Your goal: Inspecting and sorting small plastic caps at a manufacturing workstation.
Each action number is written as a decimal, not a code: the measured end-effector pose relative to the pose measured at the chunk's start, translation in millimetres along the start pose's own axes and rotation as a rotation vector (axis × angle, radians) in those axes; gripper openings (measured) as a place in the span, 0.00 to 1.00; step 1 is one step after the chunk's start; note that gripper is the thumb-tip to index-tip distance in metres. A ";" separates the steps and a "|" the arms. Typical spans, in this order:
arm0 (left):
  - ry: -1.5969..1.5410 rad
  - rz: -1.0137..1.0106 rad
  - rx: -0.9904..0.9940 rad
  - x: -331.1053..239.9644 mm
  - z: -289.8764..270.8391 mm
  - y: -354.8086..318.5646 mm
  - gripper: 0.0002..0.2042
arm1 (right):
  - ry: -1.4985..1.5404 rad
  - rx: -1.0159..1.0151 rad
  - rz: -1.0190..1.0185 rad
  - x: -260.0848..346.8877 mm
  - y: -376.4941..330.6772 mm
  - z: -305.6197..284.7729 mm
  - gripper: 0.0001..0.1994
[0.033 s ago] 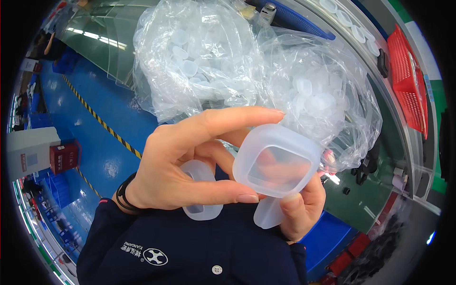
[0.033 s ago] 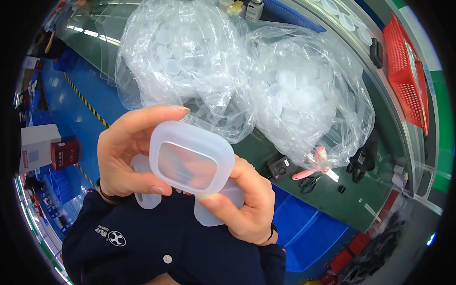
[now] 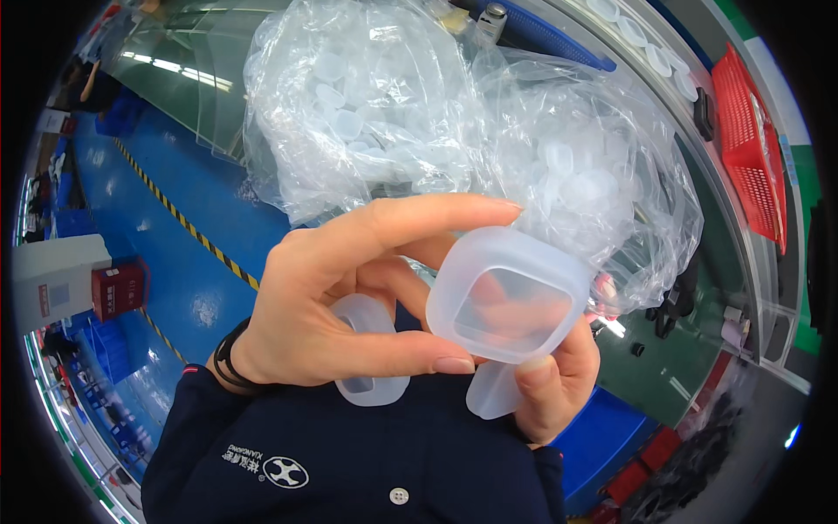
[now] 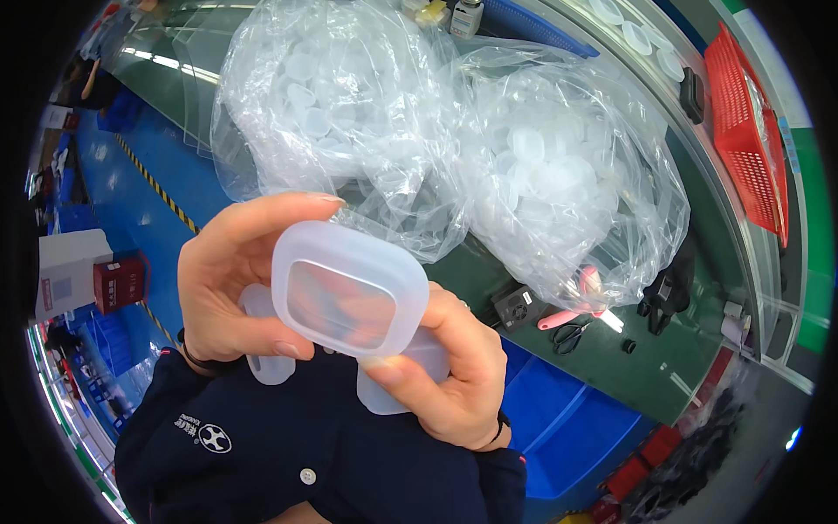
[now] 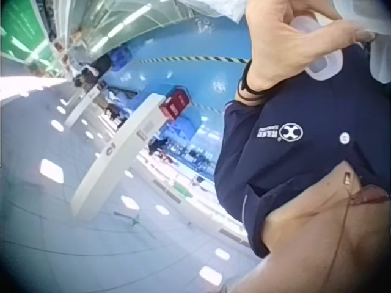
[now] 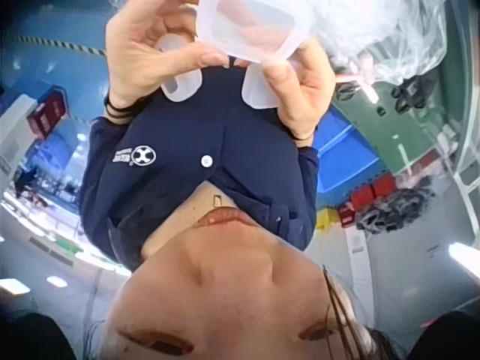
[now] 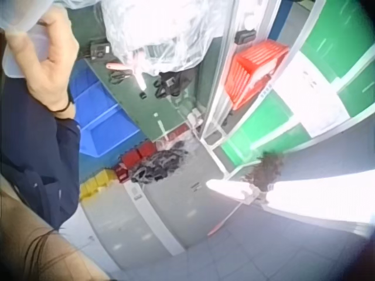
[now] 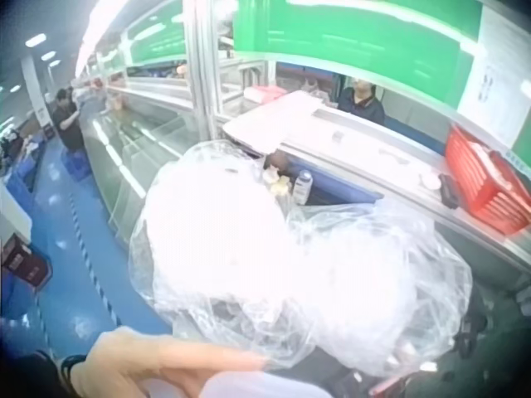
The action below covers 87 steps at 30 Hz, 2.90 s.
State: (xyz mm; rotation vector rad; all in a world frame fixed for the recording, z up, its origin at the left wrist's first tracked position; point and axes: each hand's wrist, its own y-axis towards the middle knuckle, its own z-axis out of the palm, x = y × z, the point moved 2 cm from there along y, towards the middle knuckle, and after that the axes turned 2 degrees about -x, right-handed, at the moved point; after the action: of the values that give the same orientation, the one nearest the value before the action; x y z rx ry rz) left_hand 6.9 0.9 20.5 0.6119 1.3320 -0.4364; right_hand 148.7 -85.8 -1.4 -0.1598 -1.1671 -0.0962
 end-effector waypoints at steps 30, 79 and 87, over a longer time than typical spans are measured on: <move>-0.226 -0.223 -0.199 4.5 5.9 -8.1 0.31 | 0.042 -0.089 -0.231 -5.8 2.9 -2.8 0.13; 1.077 -0.641 -0.768 50.8 -145.1 -87.7 0.07 | 0.289 0.091 0.022 -19.4 13.5 -8.0 0.26; 1.376 -0.648 -0.596 59.2 -143.3 -108.9 0.20 | 0.337 0.133 0.001 -23.4 17.7 -7.2 0.27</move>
State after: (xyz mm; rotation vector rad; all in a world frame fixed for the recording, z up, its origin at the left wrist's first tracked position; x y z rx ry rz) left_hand -158.0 11.5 -72.3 -0.1596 2.8548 -0.0385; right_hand 148.9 -69.8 -27.0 -0.0242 -0.8336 -0.0419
